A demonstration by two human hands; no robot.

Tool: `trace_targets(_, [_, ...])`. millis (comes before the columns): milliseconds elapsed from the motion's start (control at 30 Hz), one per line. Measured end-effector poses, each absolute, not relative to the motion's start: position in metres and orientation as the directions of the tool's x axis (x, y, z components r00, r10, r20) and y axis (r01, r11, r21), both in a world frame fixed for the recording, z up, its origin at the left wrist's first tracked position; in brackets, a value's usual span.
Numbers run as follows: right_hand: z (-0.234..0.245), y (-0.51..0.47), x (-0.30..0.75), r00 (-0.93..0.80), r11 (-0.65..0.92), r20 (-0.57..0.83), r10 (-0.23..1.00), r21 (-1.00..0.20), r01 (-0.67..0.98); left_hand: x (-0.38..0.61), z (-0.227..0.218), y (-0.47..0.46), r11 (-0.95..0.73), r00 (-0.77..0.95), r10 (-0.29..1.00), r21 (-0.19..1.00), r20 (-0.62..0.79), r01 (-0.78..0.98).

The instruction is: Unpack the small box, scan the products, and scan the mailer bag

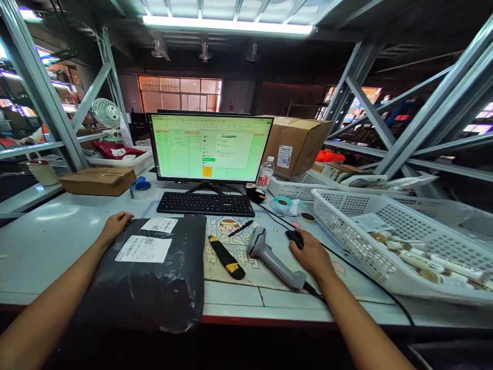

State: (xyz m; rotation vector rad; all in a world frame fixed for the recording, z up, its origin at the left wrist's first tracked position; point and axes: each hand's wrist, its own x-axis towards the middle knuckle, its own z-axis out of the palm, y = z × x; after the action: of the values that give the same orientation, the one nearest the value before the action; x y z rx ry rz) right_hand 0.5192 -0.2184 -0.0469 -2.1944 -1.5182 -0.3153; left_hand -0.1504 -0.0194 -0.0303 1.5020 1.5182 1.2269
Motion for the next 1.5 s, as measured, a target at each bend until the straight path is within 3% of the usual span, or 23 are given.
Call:
trace_targets(267, [-0.046, -0.218, 0.518, 0.339, -0.258, 0.435, 0.834, -0.235, 0.937, -0.151, -0.033, -0.017, -0.109, -0.115, 0.980, 0.925, 0.161, 0.364])
trace_targets(733, [-0.042, -0.220, 0.514, 0.398, -0.336, 0.395, 0.828, -0.219, 0.916, -0.151, -0.033, -0.017, -0.116, -0.116, 0.979, 0.930, 0.166, 0.349])
trace_targets(1500, [-0.047, -0.218, 0.521, 0.334, -0.255, 0.445, 0.831, -0.228, 0.940, -0.154, -0.035, -0.015, -0.114, -0.113, 0.979, 0.918, 0.169, 0.381])
